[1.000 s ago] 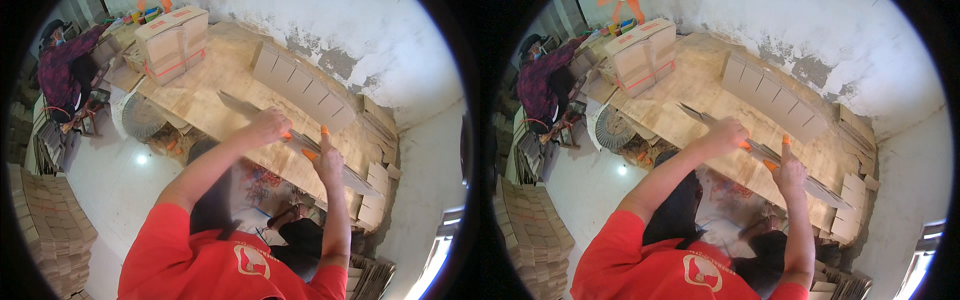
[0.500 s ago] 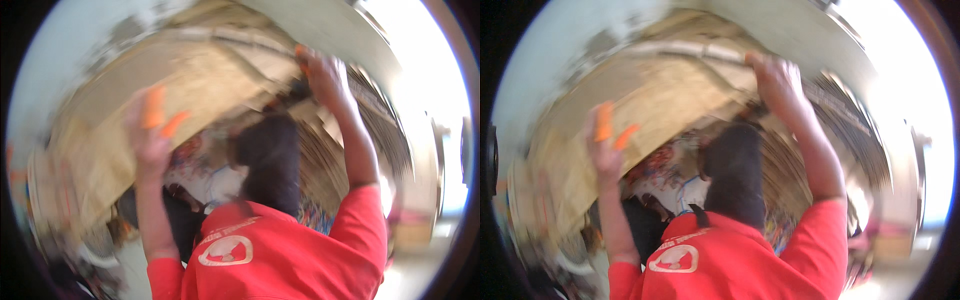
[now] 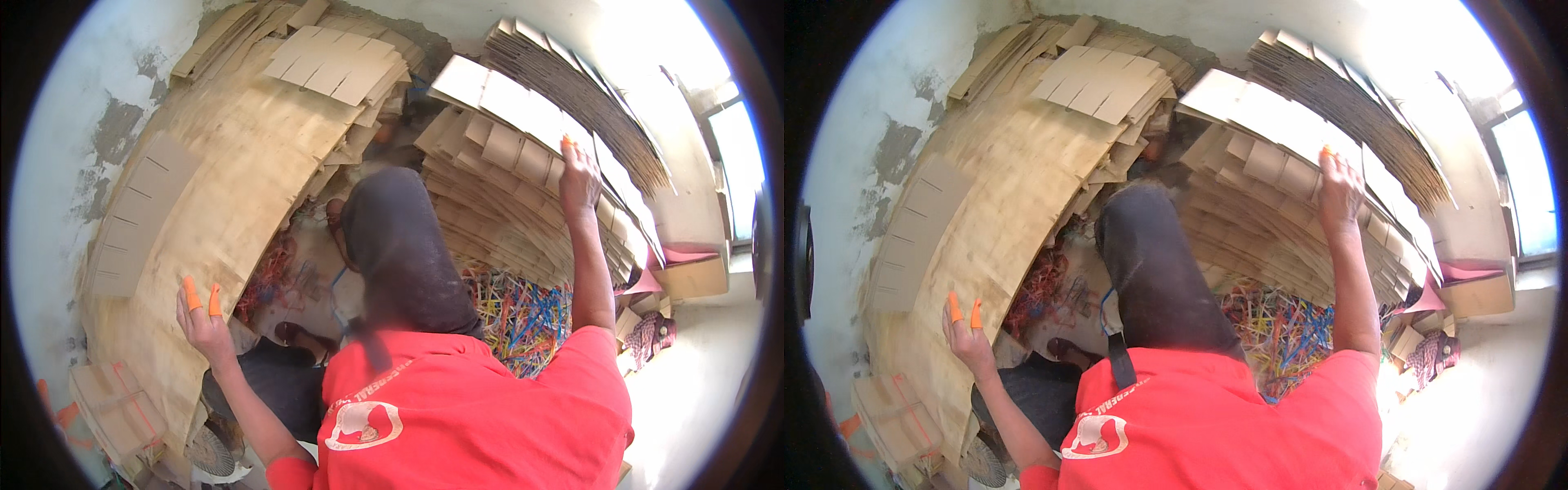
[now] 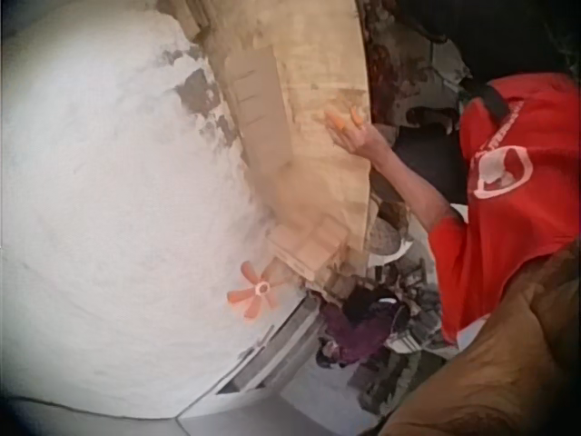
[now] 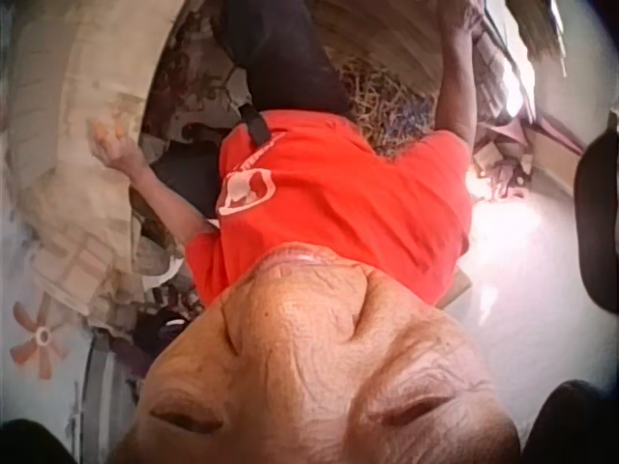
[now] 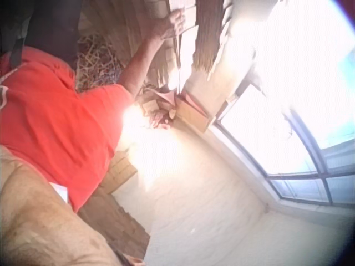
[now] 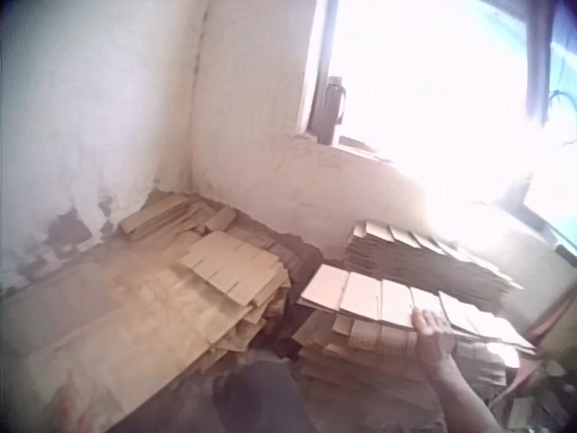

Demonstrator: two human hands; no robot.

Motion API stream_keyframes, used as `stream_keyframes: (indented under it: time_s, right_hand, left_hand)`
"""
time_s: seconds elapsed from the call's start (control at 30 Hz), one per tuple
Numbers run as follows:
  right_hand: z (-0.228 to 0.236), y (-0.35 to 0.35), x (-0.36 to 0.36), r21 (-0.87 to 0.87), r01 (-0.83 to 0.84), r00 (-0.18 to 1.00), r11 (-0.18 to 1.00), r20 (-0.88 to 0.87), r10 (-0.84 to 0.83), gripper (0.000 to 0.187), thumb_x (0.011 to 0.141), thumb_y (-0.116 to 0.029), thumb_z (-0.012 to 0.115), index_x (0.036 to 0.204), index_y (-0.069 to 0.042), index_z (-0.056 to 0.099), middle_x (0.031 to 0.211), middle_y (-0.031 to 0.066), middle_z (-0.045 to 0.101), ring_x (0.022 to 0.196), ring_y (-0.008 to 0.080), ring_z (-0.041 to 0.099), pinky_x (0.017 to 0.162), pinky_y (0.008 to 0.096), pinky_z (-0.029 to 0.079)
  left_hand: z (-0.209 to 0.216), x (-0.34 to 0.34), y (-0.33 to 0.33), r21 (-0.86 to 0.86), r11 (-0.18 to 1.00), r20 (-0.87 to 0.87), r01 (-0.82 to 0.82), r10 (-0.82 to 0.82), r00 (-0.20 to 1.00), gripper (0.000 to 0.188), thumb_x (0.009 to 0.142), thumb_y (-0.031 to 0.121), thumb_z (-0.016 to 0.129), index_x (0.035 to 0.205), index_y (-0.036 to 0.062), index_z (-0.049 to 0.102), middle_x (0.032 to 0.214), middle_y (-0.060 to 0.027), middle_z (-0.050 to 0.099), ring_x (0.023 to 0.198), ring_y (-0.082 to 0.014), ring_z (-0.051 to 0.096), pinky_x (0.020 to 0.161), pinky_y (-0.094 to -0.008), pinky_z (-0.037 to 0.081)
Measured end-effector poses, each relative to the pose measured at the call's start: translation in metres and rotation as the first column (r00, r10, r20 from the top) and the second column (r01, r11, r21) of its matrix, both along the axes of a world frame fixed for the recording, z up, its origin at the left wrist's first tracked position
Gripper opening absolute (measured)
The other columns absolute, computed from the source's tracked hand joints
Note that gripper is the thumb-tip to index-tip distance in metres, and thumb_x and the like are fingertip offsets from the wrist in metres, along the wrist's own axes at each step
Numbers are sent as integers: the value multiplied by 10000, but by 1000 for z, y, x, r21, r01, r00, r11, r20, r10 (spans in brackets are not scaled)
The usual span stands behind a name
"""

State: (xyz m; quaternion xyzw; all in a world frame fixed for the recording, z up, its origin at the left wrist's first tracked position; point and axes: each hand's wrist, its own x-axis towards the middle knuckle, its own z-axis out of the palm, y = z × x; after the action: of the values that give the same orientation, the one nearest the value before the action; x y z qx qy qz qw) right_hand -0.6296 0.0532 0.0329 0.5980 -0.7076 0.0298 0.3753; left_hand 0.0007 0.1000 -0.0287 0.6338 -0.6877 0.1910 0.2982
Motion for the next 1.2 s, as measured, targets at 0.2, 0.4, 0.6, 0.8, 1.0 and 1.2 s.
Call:
stream_keyframes:
  time_s: [0.2,0.4,0.6,0.8,1.0,1.2]
  right_hand:
    - [-46,28,-112,675,131,852,726,297,-430,390,882,-178,628,1250,-57,582,1276,206,563,1215,382,520,973,449,460]
    - [-22,-35,-64,502,107,942,858,224,-249,262,828,-148,692,1057,-51,607,934,175,666,894,359,649,794,458,527]
    - [-37,-187,115,29,-408,846,912,388,366,389,927,-353,600,1230,-112,563,1244,121,602,1124,307,592,885,423,518]
    - [-111,-295,229,338,-485,871,806,266,413,895,826,-647,596,1393,19,400,1407,218,430,1333,399,377,1083,588,268]
    - [-124,-334,285,738,-267,963,620,223,150,883,788,-586,682,1352,51,446,1417,265,390,1306,421,395,1014,628,348]
    - [-105,-362,272,703,-417,893,577,434,116,745,803,-583,662,1290,-36,531,1242,214,573,1191,362,529,952,436,460]
  left_hand:
    - [-9,-7,-13,73,997,-72,32,-27,997,446,817,69,741,1224,-35,590,1210,-176,631,1117,-359,588,931,-417,487]
    - [-12,-4,-19,119,993,-143,3,14,990,411,819,71,738,1193,-37,607,1169,-196,637,1088,-356,597,925,-412,487]
    - [-25,13,-57,111,994,-182,11,9,983,396,799,50,749,1172,-12,634,1121,-158,661,1014,-315,621,866,-386,511]
    - [-26,34,-97,100,994,-166,-35,51,985,369,786,74,772,1120,-20,645,1065,-155,669,954,-311,630,818,-385,520]
    - [-30,80,-111,90,993,-76,-71,78,994,359,780,93,781,1108,19,655,1018,-143,668,911,-310,628,777,-385,520]
    - [-22,101,-132,68,993,-68,-98,102,992,368,773,101,786,1109,30,654,992,-138,660,871,-312,616,775,-387,508]
